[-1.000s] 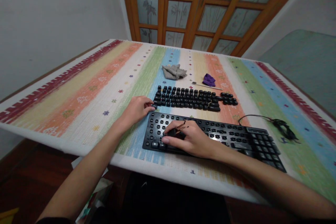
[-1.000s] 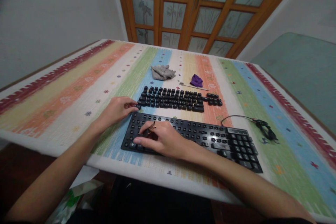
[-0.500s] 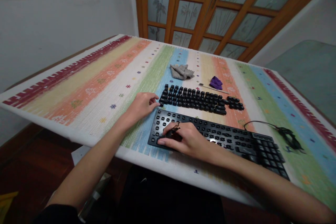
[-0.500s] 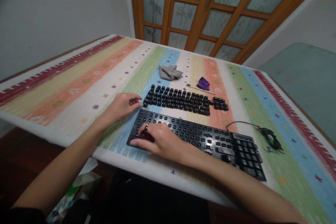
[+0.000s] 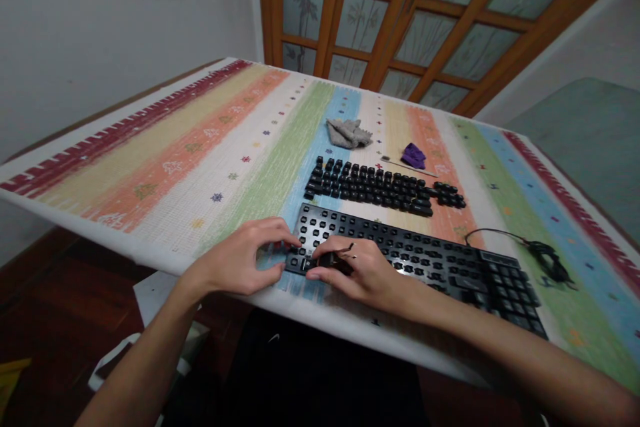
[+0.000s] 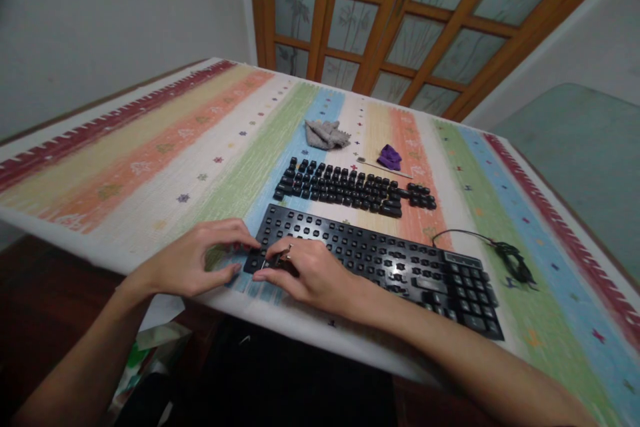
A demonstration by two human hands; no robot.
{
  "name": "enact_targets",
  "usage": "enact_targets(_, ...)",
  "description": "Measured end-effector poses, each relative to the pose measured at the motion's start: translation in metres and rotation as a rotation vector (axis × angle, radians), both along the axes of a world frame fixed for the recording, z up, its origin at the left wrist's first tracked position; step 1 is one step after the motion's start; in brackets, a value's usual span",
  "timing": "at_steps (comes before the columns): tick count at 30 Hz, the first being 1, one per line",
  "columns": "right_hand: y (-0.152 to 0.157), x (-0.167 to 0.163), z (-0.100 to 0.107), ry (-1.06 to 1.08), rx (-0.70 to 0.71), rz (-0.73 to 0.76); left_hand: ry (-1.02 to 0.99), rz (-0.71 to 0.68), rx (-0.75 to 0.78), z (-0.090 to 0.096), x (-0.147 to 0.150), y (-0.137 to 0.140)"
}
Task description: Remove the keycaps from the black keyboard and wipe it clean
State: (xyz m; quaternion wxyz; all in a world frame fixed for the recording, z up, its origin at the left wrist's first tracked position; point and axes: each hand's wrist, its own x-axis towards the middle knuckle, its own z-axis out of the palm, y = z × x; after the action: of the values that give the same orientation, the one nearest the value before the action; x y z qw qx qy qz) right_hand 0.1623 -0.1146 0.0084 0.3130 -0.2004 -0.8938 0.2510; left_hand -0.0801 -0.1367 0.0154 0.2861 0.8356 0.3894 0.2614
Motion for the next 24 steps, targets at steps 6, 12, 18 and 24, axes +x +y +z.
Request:
enact_targets(6, 0.001, -0.008, -0.001, -0.143, 0.028, 0.058, -0.038, 0.019, -0.044, -0.016, 0.005, -0.008)
enact_targets(12, 0.013, -0.015, 0.015, -0.22, -0.223, -0.053, -0.048, 0.059, -0.009, -0.029, 0.01, -0.009)
enact_targets(18, 0.021, -0.019, 0.012, -0.174, -0.351, -0.074, -0.063, 0.068, -0.014, -0.034, 0.012, -0.009)
enact_targets(24, 0.03, -0.017, 0.006, -0.081, -0.505, -0.172, -0.069, 0.093, -0.046, -0.028, 0.013, -0.011)
